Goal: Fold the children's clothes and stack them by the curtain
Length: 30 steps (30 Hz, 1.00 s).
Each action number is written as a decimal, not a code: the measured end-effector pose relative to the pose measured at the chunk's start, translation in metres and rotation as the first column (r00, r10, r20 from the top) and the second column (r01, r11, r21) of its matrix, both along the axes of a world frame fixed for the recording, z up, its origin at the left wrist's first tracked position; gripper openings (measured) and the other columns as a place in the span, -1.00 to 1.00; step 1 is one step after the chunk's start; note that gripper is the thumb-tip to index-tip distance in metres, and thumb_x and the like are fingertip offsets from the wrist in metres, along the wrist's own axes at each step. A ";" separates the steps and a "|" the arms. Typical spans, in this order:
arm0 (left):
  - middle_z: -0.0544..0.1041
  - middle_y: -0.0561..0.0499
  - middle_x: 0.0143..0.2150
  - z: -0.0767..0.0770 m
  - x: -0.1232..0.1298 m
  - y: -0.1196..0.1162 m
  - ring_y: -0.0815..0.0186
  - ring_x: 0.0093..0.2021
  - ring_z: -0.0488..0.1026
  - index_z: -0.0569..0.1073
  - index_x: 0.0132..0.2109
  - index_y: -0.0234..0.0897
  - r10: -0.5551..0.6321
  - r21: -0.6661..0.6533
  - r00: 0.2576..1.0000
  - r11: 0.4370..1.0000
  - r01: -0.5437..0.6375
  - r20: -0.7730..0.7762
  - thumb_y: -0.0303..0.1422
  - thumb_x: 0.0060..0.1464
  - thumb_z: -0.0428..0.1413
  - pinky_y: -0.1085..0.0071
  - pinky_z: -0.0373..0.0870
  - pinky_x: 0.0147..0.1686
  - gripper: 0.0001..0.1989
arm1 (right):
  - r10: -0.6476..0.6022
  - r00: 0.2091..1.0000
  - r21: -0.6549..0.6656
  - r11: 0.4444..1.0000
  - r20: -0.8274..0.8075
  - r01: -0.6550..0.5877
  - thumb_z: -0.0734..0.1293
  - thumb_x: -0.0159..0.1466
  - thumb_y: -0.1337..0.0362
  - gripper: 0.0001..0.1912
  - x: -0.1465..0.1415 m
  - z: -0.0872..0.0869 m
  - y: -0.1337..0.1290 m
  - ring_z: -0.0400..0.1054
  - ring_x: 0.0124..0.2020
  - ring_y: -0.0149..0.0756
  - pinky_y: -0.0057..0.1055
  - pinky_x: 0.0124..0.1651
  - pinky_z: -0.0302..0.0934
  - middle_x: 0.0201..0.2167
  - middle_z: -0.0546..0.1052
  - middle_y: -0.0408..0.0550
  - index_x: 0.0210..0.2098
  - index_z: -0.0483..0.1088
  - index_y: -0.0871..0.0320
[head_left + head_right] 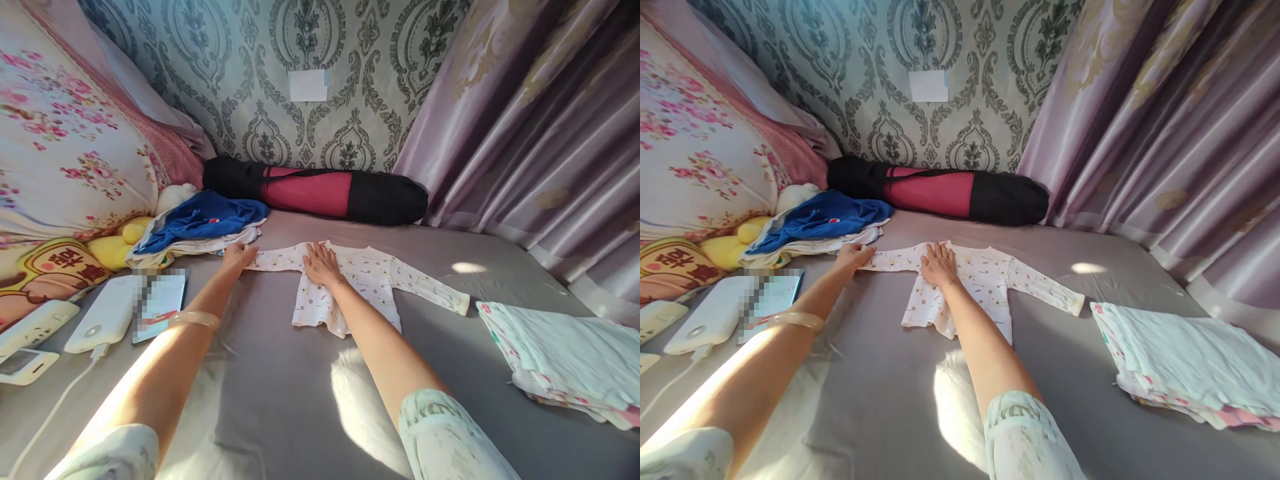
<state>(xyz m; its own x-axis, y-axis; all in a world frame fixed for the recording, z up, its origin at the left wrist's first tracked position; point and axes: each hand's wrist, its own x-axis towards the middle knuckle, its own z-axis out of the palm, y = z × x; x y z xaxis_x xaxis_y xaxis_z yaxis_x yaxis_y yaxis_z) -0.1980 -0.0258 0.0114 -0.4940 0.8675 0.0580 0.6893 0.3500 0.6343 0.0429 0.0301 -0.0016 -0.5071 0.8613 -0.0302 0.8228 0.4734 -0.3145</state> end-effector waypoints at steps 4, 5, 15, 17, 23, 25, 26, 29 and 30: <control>0.55 -0.22 -0.17 0.007 0.007 -0.005 -0.04 -0.07 0.47 0.45 -0.14 -0.25 0.154 0.037 0.957 0.988 -0.149 -0.247 -0.16 0.25 -0.12 0.18 0.36 -0.19 -0.66 | -0.028 0.999 -0.044 0.999 0.021 0.029 -0.06 0.44 0.07 -0.36 -0.007 0.004 0.000 -0.28 0.46 -0.01 -0.04 0.41 -0.38 0.47 -0.10 0.07 0.44 -0.07 0.18; 0.55 -0.24 -0.13 0.007 0.008 -0.007 -0.06 -0.05 0.47 0.44 -0.08 -0.25 0.134 0.033 0.946 0.991 -0.130 -0.296 -0.15 0.27 -0.14 0.15 0.35 -0.17 -0.64 | -0.043 0.999 -0.034 0.998 0.021 0.044 -0.06 0.44 0.07 -0.36 -0.009 0.004 -0.001 -0.28 0.46 0.00 -0.03 0.40 -0.38 0.47 -0.10 0.07 0.44 -0.06 0.17; 0.52 -0.34 -0.07 -0.014 0.003 -0.005 -0.10 -0.01 0.46 0.38 -0.03 -0.34 0.146 -0.060 0.903 0.981 -0.186 -0.404 -0.10 0.24 -0.06 0.11 0.37 -0.11 -0.60 | -0.086 0.994 0.055 0.994 -0.071 0.090 0.00 0.43 0.05 -0.38 -0.013 -0.005 -0.007 -0.26 0.46 -0.04 -0.02 0.41 -0.42 0.46 -0.02 0.03 0.41 0.03 0.14; 0.48 -0.38 -0.01 -0.013 0.003 -0.006 -0.11 0.05 0.42 0.35 0.02 -0.41 0.233 0.005 0.900 0.969 -0.249 -0.367 -0.09 0.20 -0.01 0.11 0.37 -0.06 -0.55 | -0.059 0.990 -0.049 0.997 -0.131 0.053 0.02 0.42 0.00 -0.35 -0.008 0.003 0.000 -0.25 0.46 -0.08 -0.04 0.42 -0.40 0.45 -0.02 0.05 0.41 0.02 0.17; 0.44 -0.43 0.01 0.005 0.011 -0.036 -0.11 0.19 0.27 0.37 -0.02 -0.56 0.215 0.052 0.909 0.976 -0.211 -0.356 -0.21 0.10 0.10 0.15 0.30 0.07 -0.55 | -0.198 0.850 -0.111 0.980 -0.488 0.165 0.13 0.38 0.26 -0.50 0.069 0.034 0.002 0.23 0.27 -0.30 -0.38 0.27 0.10 0.28 0.34 0.10 0.28 0.21 0.23; 0.51 -0.30 -0.11 0.010 0.018 -0.052 -0.05 0.08 0.38 0.44 -0.12 -0.46 0.114 -0.022 0.945 0.992 -0.127 -0.306 -0.20 0.10 0.09 0.15 0.32 0.03 -0.64 | -0.308 0.804 -0.117 0.950 -0.508 0.291 0.17 0.35 0.33 -0.62 0.112 0.038 -0.011 0.42 0.08 -0.27 -0.36 0.14 0.24 0.06 0.53 0.09 0.13 0.35 0.22; 0.54 -0.24 -0.17 0.011 0.023 -0.060 0.00 0.00 0.43 0.47 -0.17 -0.40 0.053 -0.051 0.964 0.996 -0.068 -0.260 -0.18 0.09 0.08 0.17 0.34 -0.01 -0.67 | -0.353 0.788 -0.130 0.933 -0.504 0.336 0.18 0.34 0.34 -0.67 0.133 0.038 -0.019 0.48 -0.02 -0.26 -0.35 0.06 0.30 -0.04 0.58 0.06 0.05 0.40 0.20; 0.57 -0.10 -0.33 0.011 0.043 -0.082 0.12 -0.23 0.49 0.50 -0.27 -0.29 -0.175 -0.095 0.984 0.980 0.174 -0.010 -0.05 0.04 0.07 0.27 0.38 -0.21 -0.63 | -0.446 0.779 -0.244 0.894 -0.441 0.375 0.19 0.34 0.33 -0.78 0.185 0.035 -0.047 0.51 -0.34 -0.33 -0.42 -0.22 0.36 -0.31 0.60 -0.03 -0.11 0.43 0.18; 0.57 -0.07 -0.36 0.010 0.051 -0.089 0.15 -0.28 0.49 0.51 -0.29 -0.28 -0.243 -0.106 0.966 0.962 0.251 0.084 0.00 0.01 0.09 0.31 0.37 -0.28 -0.60 | -0.467 0.777 -0.281 0.882 -0.421 0.378 0.19 0.34 0.32 -0.80 0.196 0.034 -0.056 0.49 -0.41 -0.36 -0.46 -0.31 0.34 -0.34 0.59 -0.05 -0.15 0.43 0.17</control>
